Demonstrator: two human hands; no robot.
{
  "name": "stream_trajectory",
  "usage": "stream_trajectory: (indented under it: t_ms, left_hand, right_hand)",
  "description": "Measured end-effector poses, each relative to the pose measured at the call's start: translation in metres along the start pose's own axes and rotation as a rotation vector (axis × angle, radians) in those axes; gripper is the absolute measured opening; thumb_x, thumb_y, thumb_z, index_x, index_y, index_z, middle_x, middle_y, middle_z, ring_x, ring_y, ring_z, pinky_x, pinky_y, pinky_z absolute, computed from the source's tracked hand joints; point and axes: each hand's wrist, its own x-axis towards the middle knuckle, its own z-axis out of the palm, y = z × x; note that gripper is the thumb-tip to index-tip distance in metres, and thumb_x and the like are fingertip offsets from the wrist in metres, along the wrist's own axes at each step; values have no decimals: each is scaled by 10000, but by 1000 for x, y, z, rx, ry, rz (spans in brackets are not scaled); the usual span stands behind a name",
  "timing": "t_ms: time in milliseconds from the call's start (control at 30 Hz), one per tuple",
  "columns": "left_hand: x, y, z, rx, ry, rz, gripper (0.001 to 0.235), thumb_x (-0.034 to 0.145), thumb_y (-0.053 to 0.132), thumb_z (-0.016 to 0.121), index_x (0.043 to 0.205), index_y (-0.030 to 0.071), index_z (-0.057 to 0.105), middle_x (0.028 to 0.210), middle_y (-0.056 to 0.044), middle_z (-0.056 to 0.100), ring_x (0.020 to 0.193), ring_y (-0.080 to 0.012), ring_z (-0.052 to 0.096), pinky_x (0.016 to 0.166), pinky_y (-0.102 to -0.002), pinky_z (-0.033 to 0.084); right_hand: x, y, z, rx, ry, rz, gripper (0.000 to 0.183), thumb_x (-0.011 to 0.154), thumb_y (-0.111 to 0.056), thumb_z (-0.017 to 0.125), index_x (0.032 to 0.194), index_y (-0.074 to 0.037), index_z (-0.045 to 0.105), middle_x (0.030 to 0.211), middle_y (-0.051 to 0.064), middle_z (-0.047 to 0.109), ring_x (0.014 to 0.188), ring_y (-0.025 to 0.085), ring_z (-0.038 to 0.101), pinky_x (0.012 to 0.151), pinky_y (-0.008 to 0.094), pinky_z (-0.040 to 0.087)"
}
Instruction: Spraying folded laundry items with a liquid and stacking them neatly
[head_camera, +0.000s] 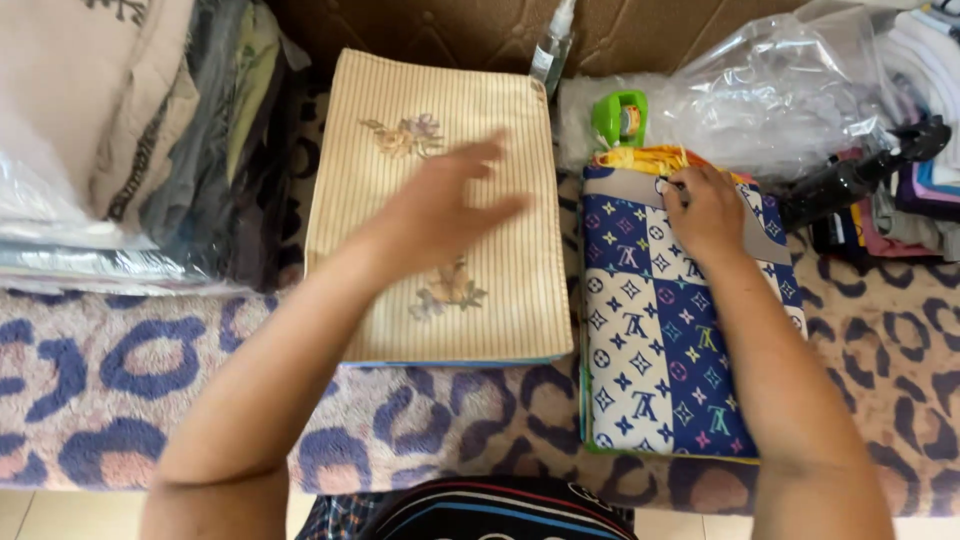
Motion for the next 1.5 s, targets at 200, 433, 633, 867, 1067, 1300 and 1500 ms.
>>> stream_trajectory:
  t_ms: [200, 433, 633, 867, 1067, 1300, 1500]
  left_hand:
    - [99, 37, 123, 428, -91, 154, 691, 912, 496, 710, 1182, -134, 626, 1270, -316, 597, 1110, -389, 661, 929, -424, 545]
    - [179, -3, 198, 316, -49, -125, 575, 825, 446, 771, 1140, -31, 718, 1224, -220, 699, 1141, -336, 682, 980, -375, 544]
    - [180, -10, 223, -381, 101, -202, 1020, 649, 367, 891, 1408, -9, 322, 1257, -237, 688, 1073, -291, 739, 914, -325, 601]
    - [107, 49, 233, -567, 123, -156, 944, 669, 271, 842, 1503, 75, 446, 1227, -187, 716, 1093, -277, 703, 949, -345, 544]
    - [72, 43, 233, -816, -16, -340, 1073, 671, 176, 891, 1508, 25, 235, 1259, -155, 655, 1136, -275, 674, 947, -365, 558]
    - [40, 39, 240, -883, -199, -304, 874, 646, 131, 850, 1387, -34, 418, 1216, -192, 693, 1072, -295, 713, 875, -403, 596]
    - [30, 48, 238, -1107, -109, -264, 807, 690, 74, 785, 1387, -16, 389, 1179, -199, 678, 1035, -283, 701, 928, -383, 577]
  right_hand:
    - [-8, 3, 7, 9, 162, -66, 173, 970, -184, 731, 1088, -59, 704, 1133, 149, 685, 1112, 366, 600, 961, 475, 493]
    - [-11, 14, 8, 81, 176, -74, 166, 976, -182, 728, 1106, -80, 717, 1133, 136, 689, 1143, 365, 600, 990, 471, 488]
    - [-7, 25, 12, 119, 190, -83, 164, 987, -187, 729, 1102, -70, 721, 1153, 149, 696, 1133, 375, 600, 975, 478, 481]
    - [-3, 43, 5, 340, 186, 39, 143, 1006, -60, 689, 1140, -15, 711, 1034, 163, 732, 889, 256, 721, 814, 354, 550]
    - [0, 55, 12, 572, 182, 23, 127, 1034, -6, 684, 1154, 25, 712, 1056, 98, 761, 930, 102, 686, 837, 237, 540]
    - [-2, 65, -1, 377, 189, -77, 153, 1026, -4, 719, 1176, 16, 738, 1133, 138, 752, 1029, 181, 719, 921, 301, 559]
    - [-22, 91, -61, 327, -61, 328, 356, 969, -171, 774, 1306, -83, 701, 1178, 125, 700, 1035, 205, 664, 837, 333, 532]
